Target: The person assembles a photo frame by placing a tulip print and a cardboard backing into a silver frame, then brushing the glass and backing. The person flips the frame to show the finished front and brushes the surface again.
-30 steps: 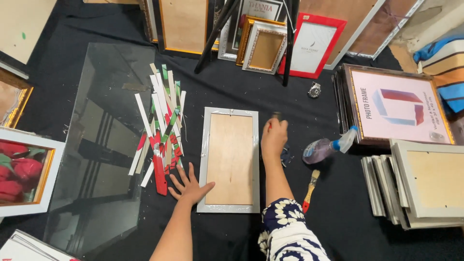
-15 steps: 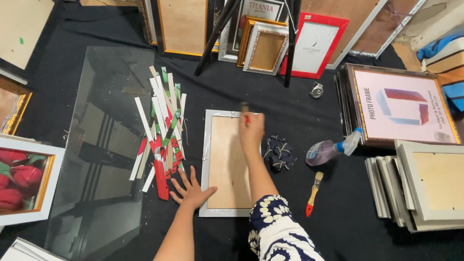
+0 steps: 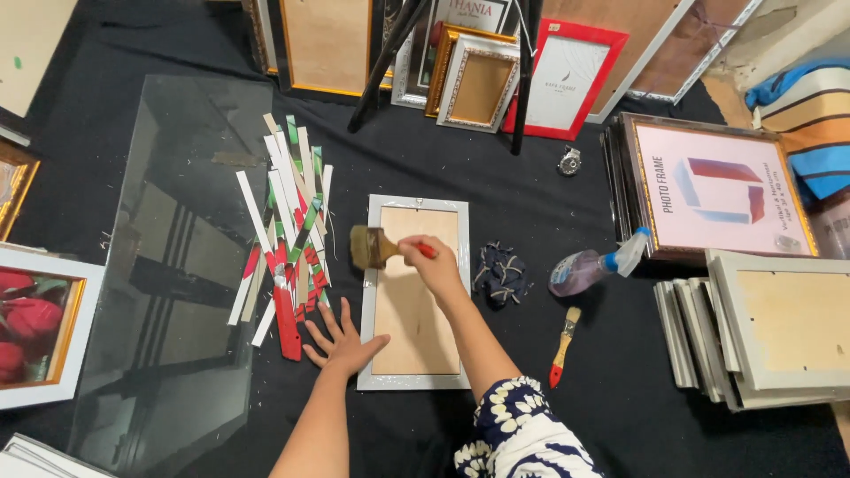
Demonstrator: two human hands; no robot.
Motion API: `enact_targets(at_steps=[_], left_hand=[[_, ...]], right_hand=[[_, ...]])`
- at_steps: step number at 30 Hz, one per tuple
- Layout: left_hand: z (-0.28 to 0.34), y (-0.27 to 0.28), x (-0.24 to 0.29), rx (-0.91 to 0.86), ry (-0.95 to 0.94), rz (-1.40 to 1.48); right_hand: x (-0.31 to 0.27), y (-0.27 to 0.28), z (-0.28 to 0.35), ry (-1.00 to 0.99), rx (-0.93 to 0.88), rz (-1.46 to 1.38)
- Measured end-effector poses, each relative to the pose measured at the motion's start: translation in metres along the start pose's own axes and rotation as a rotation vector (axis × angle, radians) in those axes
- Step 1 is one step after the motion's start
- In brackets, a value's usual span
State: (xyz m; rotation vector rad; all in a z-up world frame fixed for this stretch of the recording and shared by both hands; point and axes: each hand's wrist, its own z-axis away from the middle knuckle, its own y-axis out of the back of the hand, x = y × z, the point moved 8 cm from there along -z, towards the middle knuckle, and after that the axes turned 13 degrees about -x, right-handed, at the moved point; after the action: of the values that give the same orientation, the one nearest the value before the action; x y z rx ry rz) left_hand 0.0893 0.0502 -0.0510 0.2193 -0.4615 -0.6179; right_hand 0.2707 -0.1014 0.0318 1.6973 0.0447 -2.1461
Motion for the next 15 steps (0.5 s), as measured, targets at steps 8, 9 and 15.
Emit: enact_targets(at_steps=[8, 9, 15], left_hand=[[-0.043, -0.007, -0.017, 0.057, 0.011, 0.035], [-0.062, -0.011, -0.026, 0.086, 0.016, 0.062], [-0.044, -0.007, -0.021, 0.094, -0.018, 0.159]], right_hand=[[0.010, 0.057, 0.051, 0.054, 0.264, 0.489], [0.029, 0.030, 0.049, 0.056, 0.067, 0.273], [0.010, 0.093, 0.106, -0.038, 0.327, 0.548]])
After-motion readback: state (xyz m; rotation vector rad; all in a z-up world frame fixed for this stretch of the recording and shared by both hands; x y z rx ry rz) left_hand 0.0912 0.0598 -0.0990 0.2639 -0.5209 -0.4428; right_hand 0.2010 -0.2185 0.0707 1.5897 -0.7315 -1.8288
